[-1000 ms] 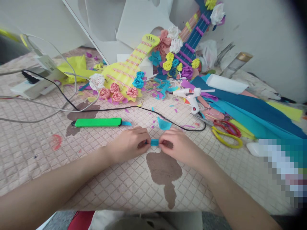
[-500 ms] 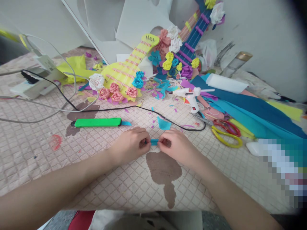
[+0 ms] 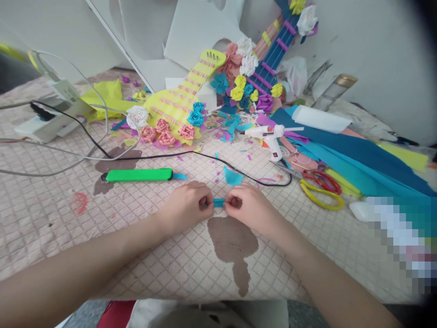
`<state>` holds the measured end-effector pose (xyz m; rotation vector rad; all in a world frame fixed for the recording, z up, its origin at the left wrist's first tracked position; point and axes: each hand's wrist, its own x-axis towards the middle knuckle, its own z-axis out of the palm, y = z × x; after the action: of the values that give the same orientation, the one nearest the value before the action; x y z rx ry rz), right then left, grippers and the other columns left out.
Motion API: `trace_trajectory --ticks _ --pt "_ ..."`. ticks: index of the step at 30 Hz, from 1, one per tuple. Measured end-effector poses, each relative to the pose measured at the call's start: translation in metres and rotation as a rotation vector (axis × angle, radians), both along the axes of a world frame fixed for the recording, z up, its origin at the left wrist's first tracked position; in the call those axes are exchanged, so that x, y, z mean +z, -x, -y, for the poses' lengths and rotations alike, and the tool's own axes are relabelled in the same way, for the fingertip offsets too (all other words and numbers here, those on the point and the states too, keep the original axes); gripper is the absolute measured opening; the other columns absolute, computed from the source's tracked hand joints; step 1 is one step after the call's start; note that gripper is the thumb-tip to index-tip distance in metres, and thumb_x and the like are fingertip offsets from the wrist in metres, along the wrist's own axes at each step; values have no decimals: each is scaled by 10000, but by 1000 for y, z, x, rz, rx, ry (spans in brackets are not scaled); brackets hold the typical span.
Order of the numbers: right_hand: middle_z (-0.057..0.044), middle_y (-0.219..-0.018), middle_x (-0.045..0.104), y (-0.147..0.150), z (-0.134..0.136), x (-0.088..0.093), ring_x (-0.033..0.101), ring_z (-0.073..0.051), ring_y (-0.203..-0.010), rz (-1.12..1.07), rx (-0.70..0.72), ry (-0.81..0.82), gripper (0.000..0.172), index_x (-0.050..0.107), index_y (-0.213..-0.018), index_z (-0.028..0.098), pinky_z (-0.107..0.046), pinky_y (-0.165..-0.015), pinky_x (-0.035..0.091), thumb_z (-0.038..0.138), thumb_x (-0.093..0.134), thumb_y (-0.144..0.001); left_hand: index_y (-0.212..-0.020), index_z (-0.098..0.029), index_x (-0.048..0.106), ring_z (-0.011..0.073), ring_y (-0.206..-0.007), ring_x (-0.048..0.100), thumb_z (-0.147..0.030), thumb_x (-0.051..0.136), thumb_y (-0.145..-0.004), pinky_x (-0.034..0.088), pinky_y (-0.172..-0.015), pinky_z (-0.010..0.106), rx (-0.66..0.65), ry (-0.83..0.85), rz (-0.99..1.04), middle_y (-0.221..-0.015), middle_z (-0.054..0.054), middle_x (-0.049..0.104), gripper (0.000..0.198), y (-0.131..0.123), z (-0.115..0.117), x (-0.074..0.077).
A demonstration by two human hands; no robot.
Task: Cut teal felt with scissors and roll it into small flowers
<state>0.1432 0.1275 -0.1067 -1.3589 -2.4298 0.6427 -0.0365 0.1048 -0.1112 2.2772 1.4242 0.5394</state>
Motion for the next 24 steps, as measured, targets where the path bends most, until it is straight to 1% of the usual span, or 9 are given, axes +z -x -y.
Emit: trace_trajectory --ticks 3,8,12,18,24 --pt "6 -587 579 1 0 1 513 -143 -655 1 -3 4 139 547 -565 180 -270 -637 384 123 595 -682 -643 -157 556 121 -614 475 -116 533 -672 370 -578 238 4 0 15 -611 -6 520 55 0 1 1" --pt "3 -588 579 1 0 0 518 -149 -656 5 2 -9 136 548 -563 186 -276 -635 386 134 598 -679 -639 -164 514 120 -603 474 -200 557 -719 360 -551 234 50 12 27 -599 -14 511 98 -2 1 3" --pt "0 -588 584 0 0 0 520 -155 -663 1 -1 -7 133 550 -567 186 -281 -636 390 138 590 -684 -658 -166 503 118 -588 472 -207 575 -719 349 -521 228 77 39 21 -599 -18 514 103 -3 1 3" --pt "0 -589 580 1 1 1 515 -155 -661 2 -11 0 143 532 -559 187 -279 -635 387 126 595 -672 -669 -167 492 126 -605 475 -191 580 -719 357 -540 240 35 -25 0 -610 -16 518 104 -2 2 1" --pt "11 -592 549 0 2 2 492 -142 -649 -19 -19 16 156 465 -563 184 -264 -621 366 103 566 -648 -671 -167 487 125 -601 474 -168 571 -716 351 -540 240 32 -23 -7 -619 -13 517 96 -2 2 2"
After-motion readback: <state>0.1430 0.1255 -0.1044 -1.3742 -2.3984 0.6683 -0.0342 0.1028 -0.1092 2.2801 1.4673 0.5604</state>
